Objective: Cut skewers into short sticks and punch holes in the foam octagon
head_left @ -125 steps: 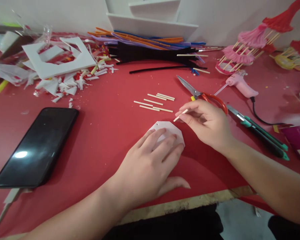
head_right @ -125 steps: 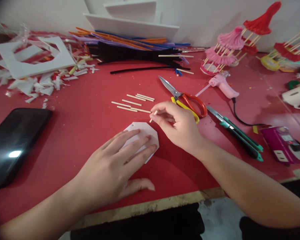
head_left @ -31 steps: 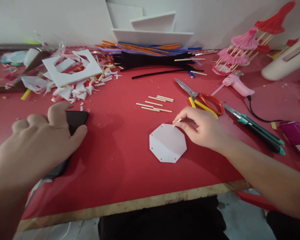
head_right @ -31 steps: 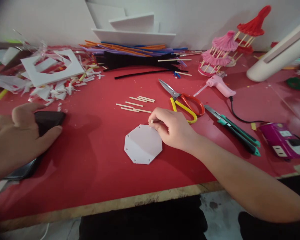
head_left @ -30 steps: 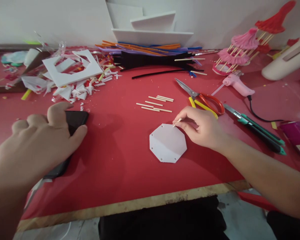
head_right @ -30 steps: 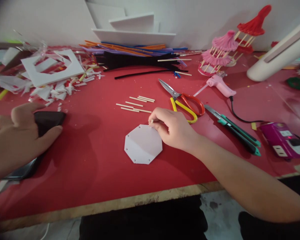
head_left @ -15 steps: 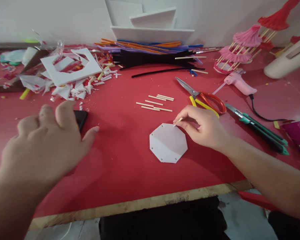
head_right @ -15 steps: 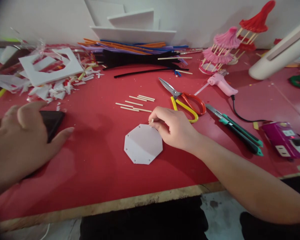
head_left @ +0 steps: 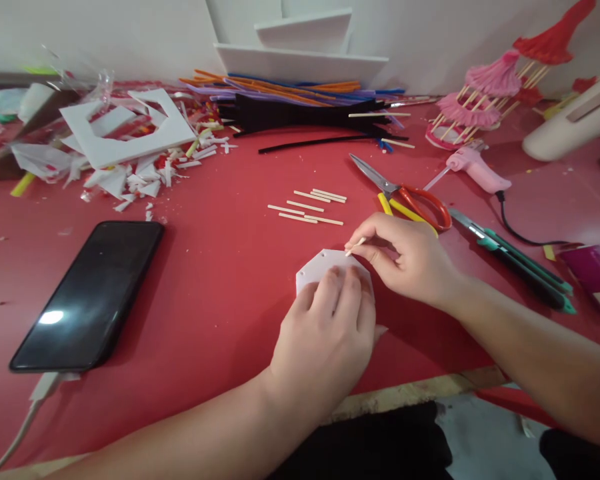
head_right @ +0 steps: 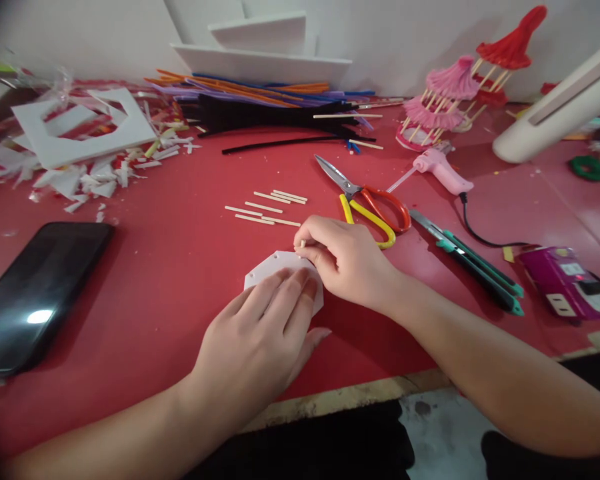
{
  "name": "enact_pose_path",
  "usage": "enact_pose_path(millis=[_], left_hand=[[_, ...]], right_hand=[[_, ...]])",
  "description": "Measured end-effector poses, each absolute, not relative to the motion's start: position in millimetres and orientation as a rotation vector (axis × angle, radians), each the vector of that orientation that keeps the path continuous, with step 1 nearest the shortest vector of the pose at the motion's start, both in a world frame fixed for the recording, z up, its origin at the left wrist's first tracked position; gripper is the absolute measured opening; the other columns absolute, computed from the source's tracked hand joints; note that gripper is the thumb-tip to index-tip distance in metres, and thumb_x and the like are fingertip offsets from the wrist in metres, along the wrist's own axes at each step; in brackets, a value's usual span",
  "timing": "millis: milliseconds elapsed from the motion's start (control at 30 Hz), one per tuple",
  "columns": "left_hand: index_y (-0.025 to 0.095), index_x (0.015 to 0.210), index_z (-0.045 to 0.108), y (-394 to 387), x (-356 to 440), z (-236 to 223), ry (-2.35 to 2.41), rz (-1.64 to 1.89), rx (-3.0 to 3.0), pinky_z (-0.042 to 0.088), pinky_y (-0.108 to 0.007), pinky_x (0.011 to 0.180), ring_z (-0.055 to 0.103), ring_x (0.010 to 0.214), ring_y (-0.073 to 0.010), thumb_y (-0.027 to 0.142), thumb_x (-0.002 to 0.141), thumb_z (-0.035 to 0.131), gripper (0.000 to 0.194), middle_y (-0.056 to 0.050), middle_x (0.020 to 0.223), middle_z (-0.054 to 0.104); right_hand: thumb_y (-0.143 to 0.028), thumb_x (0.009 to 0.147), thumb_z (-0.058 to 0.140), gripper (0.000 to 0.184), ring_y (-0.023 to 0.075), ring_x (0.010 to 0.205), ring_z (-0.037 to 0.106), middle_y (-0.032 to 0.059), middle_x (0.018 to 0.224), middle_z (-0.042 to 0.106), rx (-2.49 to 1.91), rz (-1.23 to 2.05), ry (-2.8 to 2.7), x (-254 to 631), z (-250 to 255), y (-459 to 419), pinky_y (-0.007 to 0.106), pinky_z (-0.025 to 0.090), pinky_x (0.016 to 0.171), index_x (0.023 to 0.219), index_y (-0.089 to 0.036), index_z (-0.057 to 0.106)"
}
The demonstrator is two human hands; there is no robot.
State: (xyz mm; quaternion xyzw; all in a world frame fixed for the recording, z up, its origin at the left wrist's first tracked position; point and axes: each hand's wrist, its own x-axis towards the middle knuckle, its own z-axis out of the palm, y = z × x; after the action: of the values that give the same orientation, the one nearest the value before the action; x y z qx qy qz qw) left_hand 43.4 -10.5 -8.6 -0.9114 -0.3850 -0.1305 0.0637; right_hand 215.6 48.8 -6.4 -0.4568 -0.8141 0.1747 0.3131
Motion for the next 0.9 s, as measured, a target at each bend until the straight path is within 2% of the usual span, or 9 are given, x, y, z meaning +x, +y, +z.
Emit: enact_pose_path(millis=[133, 300, 600, 767, 900], left_hand=[[0.008, 0.123, 0.062, -7.6, 39.1, -10.3, -1.144, -0.453, -2.716, 0.058, -0.036, 0.073, 0.065, 0.099, -0.0258, 0.032, 0.092, 0.05, 0.041, -0.017, 0.123, 0.065], [0.011, 0.115, 0.067, -6.5, 37.5, -14.4, -1.143, -0.503, -2.717, 0.058, -0.037, 0.071, 0.066, 0.096, -0.0258, 0.031, 0.089, 0.053, 0.035, -0.016, 0.119, 0.067], [0.011, 0.124, 0.062, -7.2, 37.6, -15.2, -1.173, -0.505, -2.731, 0.057, -0.038, 0.076, 0.065, 0.101, -0.0262, 0.033, 0.09, 0.052, 0.041, -0.016, 0.118, 0.067], [0.01, 0.125, 0.061, -7.4, 36.6, -14.9, -1.173, -0.494, -2.749, 0.057, -0.039, 0.076, 0.064, 0.101, -0.0263, 0.032, 0.09, 0.053, 0.042, -0.016, 0.119, 0.067], [0.011, 0.118, 0.066, -7.8, 35.7, -13.5, -1.165, -0.511, -2.761, 0.057, -0.039, 0.077, 0.064, 0.101, -0.0267, 0.032, 0.09, 0.054, 0.037, -0.016, 0.117, 0.067]], right_hand=[[-0.007, 0.084, 0.056, 0.015, 0.0101, 0.073, 0.064, -0.0024, 0.083, 0.069, -1.218, 0.468, -2.167, 215.5, -4.5, 47.6, 0.02, 0.05, 0.063, 0.086, -0.021, 0.06], [-0.01, 0.084, 0.057, 0.012, 0.0123, 0.077, 0.065, -0.0015, 0.083, 0.069, -1.229, 0.342, -2.215, 212.2, -7.0, 48.7, 0.023, 0.05, 0.065, 0.084, -0.021, 0.058], [-0.01, 0.085, 0.057, 0.012, 0.0087, 0.067, 0.063, -0.0035, 0.081, 0.069, -1.248, 0.454, -2.154, 214.3, -7.8, 47.3, 0.02, 0.05, 0.06, 0.086, -0.022, 0.06], [-0.012, 0.086, 0.056, 0.013, 0.0126, 0.073, 0.066, -0.0018, 0.085, 0.071, -1.27, 0.487, -2.148, 214.8, -7.9, 47.0, 0.025, 0.052, 0.063, 0.087, -0.024, 0.06], [-0.015, 0.084, 0.059, 0.009, 0.016, 0.075, 0.067, -0.0011, 0.082, 0.071, -1.278, 0.408, -2.156, 213.3, -10.1, 49.0, 0.029, 0.052, 0.064, 0.081, -0.024, 0.059]])
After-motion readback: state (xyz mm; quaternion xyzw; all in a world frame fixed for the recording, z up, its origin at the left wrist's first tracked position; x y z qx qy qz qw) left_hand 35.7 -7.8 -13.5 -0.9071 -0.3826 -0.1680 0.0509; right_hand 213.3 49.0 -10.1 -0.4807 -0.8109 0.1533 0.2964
